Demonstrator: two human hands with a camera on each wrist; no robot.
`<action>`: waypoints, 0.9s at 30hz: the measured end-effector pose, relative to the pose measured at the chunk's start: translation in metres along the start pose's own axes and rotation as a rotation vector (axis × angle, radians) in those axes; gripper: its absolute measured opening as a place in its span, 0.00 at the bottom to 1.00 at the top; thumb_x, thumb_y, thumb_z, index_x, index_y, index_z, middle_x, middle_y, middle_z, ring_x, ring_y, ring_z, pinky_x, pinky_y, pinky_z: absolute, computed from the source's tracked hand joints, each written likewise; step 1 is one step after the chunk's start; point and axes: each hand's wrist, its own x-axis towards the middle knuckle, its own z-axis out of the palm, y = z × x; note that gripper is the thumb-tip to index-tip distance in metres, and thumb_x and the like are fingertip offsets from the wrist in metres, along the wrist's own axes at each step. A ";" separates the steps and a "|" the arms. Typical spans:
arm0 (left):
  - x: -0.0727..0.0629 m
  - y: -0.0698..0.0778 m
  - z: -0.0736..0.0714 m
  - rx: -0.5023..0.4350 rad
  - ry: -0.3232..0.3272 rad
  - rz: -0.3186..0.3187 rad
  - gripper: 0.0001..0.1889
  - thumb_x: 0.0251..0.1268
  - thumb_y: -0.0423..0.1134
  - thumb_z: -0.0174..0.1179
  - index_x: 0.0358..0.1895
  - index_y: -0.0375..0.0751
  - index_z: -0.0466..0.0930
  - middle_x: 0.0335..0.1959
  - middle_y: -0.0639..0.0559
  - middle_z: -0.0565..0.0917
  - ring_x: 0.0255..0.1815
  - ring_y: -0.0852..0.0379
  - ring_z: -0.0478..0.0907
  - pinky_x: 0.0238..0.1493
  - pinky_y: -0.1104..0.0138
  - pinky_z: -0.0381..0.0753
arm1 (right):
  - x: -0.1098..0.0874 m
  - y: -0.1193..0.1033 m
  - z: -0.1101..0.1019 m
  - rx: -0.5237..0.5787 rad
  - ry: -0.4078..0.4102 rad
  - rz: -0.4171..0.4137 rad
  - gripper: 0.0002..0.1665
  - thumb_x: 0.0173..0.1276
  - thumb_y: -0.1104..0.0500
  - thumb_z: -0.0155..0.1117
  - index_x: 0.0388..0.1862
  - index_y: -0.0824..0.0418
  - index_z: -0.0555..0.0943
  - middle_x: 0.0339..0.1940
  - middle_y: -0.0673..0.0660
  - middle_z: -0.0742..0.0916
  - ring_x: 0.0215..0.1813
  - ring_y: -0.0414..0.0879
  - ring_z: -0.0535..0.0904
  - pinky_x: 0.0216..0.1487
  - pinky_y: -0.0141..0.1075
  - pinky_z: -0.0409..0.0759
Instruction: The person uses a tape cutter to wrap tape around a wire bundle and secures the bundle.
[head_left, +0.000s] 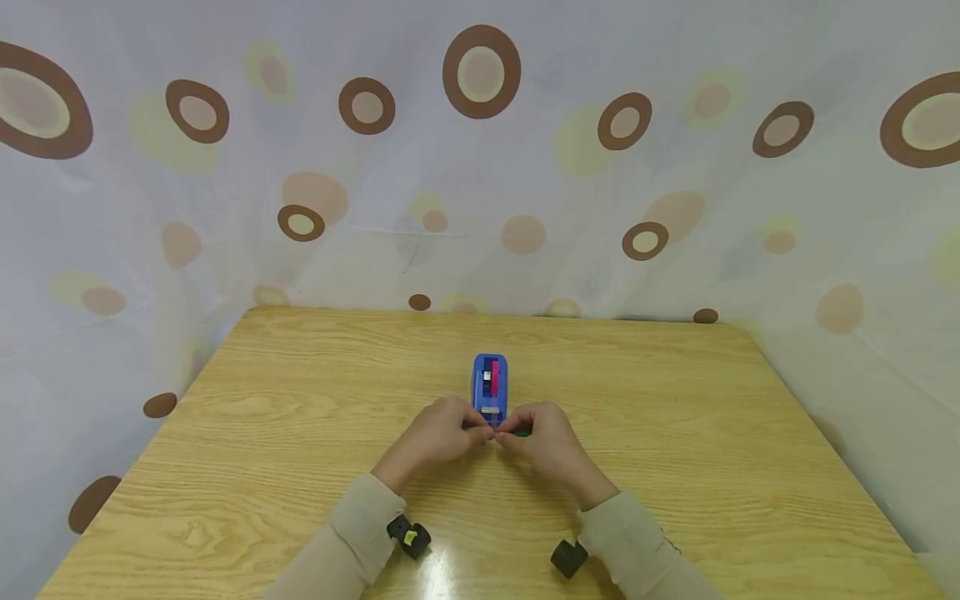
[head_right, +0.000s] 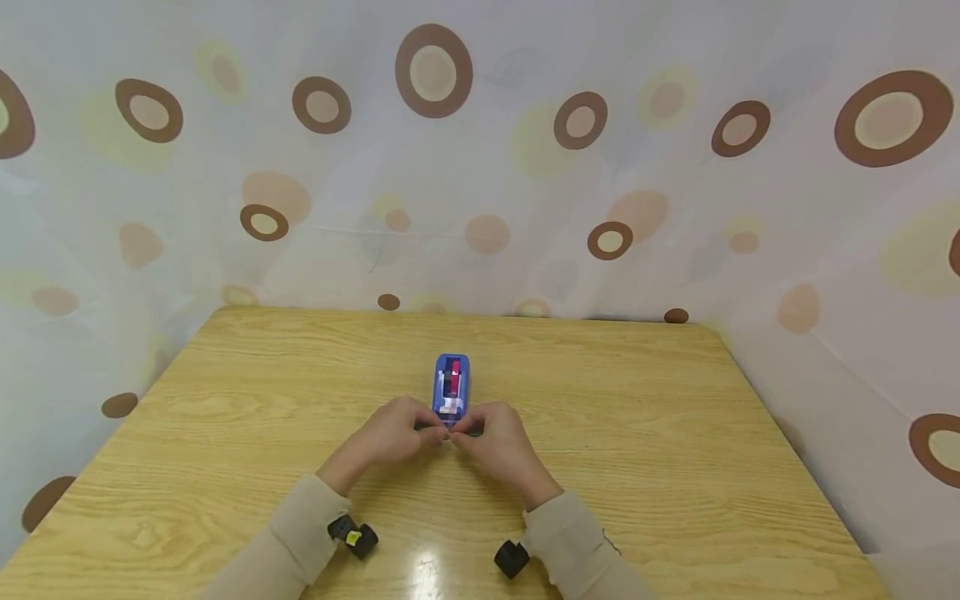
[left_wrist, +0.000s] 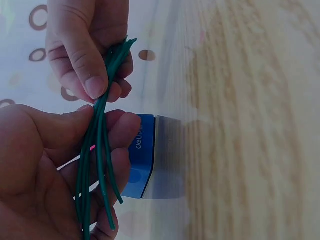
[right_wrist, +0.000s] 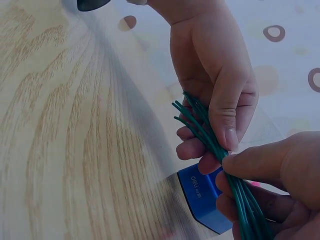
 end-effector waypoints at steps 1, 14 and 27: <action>0.000 0.000 -0.001 0.003 -0.011 0.000 0.09 0.69 0.42 0.62 0.34 0.46 0.91 0.27 0.61 0.84 0.25 0.62 0.71 0.27 0.68 0.69 | 0.000 0.000 0.000 -0.006 0.004 -0.008 0.05 0.60 0.67 0.73 0.28 0.58 0.88 0.31 0.47 0.87 0.37 0.43 0.78 0.41 0.38 0.79; 0.003 0.004 -0.005 0.045 -0.054 0.022 0.08 0.69 0.41 0.63 0.34 0.46 0.90 0.27 0.60 0.84 0.27 0.62 0.72 0.31 0.67 0.70 | 0.000 0.001 0.003 -0.060 0.055 -0.070 0.07 0.57 0.69 0.74 0.25 0.58 0.87 0.28 0.47 0.87 0.34 0.41 0.79 0.37 0.37 0.79; 0.002 0.004 0.002 0.054 0.080 -0.019 0.05 0.63 0.43 0.69 0.32 0.49 0.91 0.28 0.64 0.85 0.31 0.65 0.76 0.36 0.65 0.76 | 0.000 0.000 0.005 -0.037 0.075 -0.040 0.06 0.57 0.68 0.75 0.29 0.58 0.87 0.30 0.48 0.87 0.35 0.41 0.80 0.39 0.37 0.80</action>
